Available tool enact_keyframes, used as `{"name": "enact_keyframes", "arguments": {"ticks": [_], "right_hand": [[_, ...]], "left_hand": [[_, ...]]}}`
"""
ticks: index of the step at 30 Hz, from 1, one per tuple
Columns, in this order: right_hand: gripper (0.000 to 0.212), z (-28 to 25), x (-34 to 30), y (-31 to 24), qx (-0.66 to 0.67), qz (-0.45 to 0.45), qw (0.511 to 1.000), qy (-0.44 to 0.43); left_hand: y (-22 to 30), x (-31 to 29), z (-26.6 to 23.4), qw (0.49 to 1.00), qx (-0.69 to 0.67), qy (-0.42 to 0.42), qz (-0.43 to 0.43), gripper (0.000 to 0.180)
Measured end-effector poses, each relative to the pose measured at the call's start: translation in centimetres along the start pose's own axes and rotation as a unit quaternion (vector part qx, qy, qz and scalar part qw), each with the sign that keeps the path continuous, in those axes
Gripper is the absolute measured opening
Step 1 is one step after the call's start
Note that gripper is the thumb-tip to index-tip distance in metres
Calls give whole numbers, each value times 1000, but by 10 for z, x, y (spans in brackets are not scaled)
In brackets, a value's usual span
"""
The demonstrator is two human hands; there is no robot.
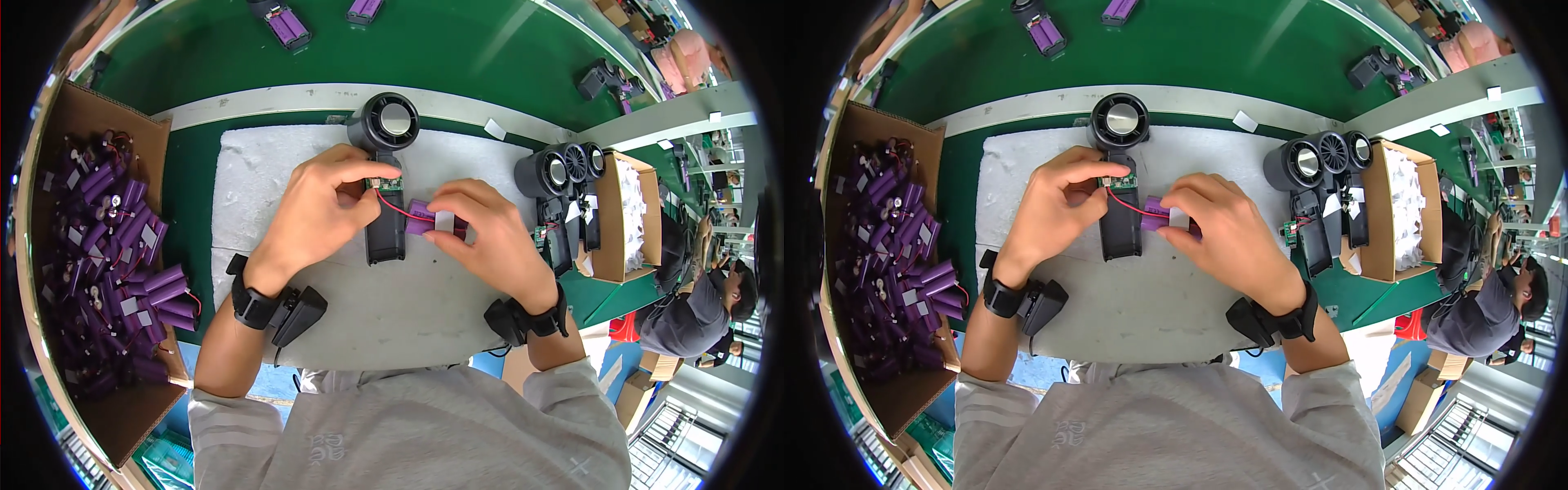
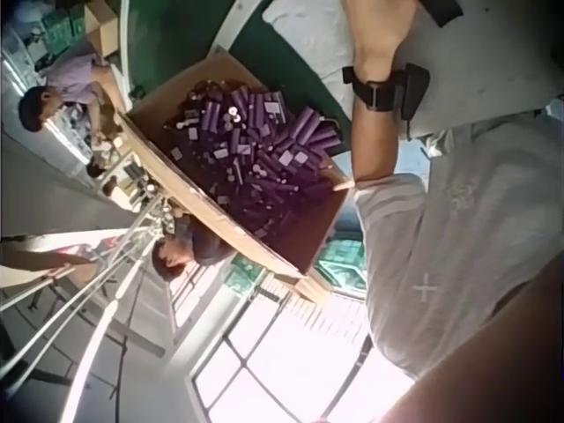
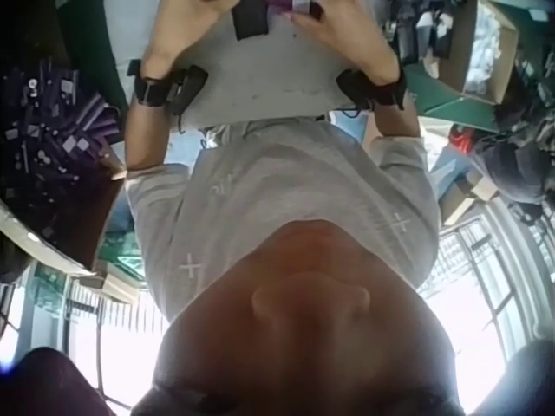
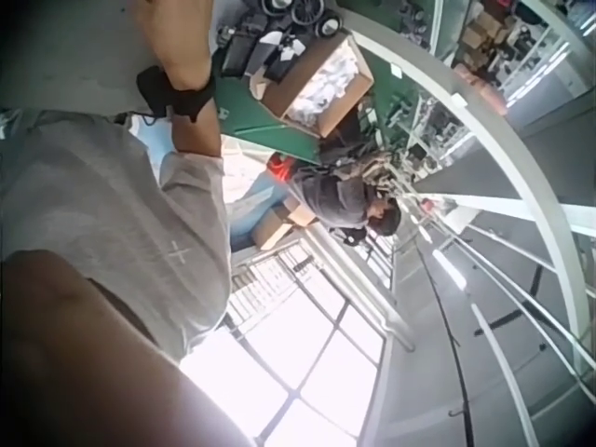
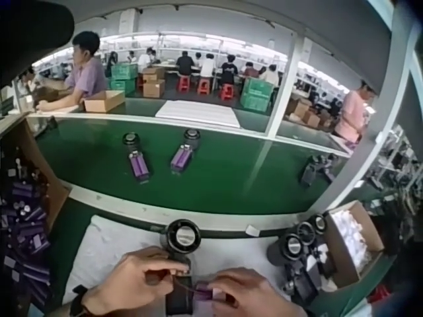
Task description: The person connects a battery pack to a circuit board inside a handheld fan housing and fits the batteries into the casing. After checking the connection, they set the assembled fan on the workbench and repeat the process with another unit.
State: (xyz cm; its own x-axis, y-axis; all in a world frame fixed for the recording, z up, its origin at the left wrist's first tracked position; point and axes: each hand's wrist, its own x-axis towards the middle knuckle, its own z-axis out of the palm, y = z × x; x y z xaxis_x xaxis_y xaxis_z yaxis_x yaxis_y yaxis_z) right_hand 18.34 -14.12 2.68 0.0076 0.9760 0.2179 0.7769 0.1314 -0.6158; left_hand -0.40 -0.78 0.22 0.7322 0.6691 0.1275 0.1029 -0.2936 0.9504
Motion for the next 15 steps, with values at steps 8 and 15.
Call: {"name": "enact_keyframes", "arguments": {"ticks": [8, 15], "right_hand": [[26, 1, -7, -3, -53, -25, 998, -13], [17, 1, -10, -1, -67, -45, 997, 22]], "left_hand": [[0, -2, -3, 999, -25, -22, -19, 32], [0, -1, -1, 998, -36, -22, -43, 31]]}}
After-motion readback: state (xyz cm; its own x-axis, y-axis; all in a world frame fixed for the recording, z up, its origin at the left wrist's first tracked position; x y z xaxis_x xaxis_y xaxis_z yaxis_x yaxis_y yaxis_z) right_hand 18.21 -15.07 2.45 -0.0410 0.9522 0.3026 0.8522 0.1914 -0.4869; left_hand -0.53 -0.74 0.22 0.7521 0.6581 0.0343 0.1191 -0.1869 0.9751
